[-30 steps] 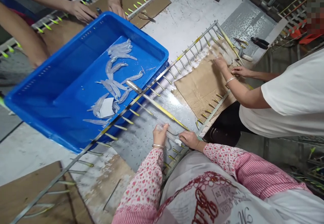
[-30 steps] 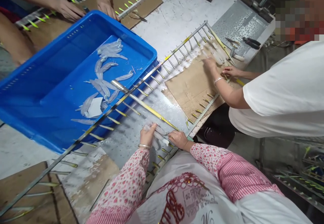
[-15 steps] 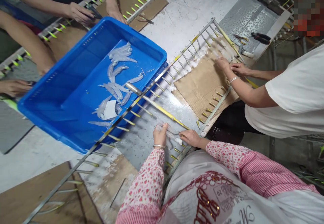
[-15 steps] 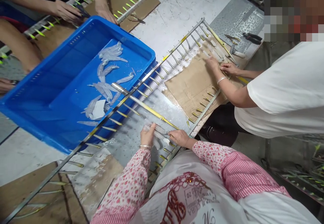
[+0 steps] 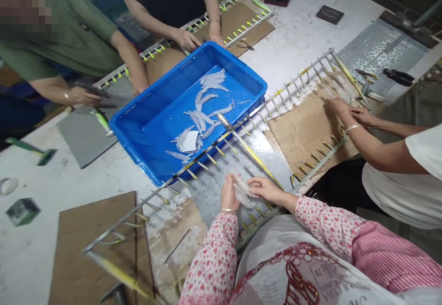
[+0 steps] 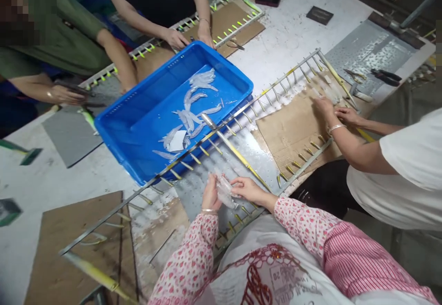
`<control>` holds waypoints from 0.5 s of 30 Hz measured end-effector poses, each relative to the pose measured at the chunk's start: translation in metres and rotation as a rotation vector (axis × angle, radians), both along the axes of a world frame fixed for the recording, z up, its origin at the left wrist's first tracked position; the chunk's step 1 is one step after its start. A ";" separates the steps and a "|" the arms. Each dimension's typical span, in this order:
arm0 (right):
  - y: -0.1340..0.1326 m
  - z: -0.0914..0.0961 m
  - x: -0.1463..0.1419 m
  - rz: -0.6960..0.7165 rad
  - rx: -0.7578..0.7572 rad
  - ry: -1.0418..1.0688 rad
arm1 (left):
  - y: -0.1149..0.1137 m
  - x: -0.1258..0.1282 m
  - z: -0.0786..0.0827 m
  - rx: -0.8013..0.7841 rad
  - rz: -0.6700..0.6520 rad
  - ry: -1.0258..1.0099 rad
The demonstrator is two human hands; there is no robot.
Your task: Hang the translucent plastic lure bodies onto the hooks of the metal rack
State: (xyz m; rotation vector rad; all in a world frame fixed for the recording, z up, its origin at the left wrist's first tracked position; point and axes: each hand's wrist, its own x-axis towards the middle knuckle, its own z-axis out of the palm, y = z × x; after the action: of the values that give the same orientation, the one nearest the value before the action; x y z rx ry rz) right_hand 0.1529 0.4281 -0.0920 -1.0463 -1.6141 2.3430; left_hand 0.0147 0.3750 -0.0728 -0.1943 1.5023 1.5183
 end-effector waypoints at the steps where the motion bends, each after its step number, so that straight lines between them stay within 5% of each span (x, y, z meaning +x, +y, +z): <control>1: 0.001 -0.001 -0.001 0.013 -0.066 0.023 | -0.004 -0.003 0.002 0.021 -0.032 -0.026; 3: 0.009 0.005 -0.005 0.124 0.002 0.032 | -0.009 -0.010 0.004 0.040 -0.057 -0.043; 6: 0.040 0.026 -0.023 0.267 0.480 -0.030 | -0.011 -0.019 0.005 0.059 -0.016 0.020; 9: 0.077 0.051 -0.063 0.166 0.890 -0.043 | -0.008 -0.028 0.003 0.031 -0.014 0.092; 15: 0.111 0.063 -0.140 0.368 1.181 -0.148 | -0.006 -0.037 -0.001 -0.011 0.027 0.092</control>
State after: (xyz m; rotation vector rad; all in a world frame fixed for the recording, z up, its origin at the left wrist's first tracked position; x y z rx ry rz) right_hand 0.0128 0.5387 -0.0289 -0.6372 -2.7811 0.9605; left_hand -0.0219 0.3687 -0.0743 -0.1531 1.5865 1.5597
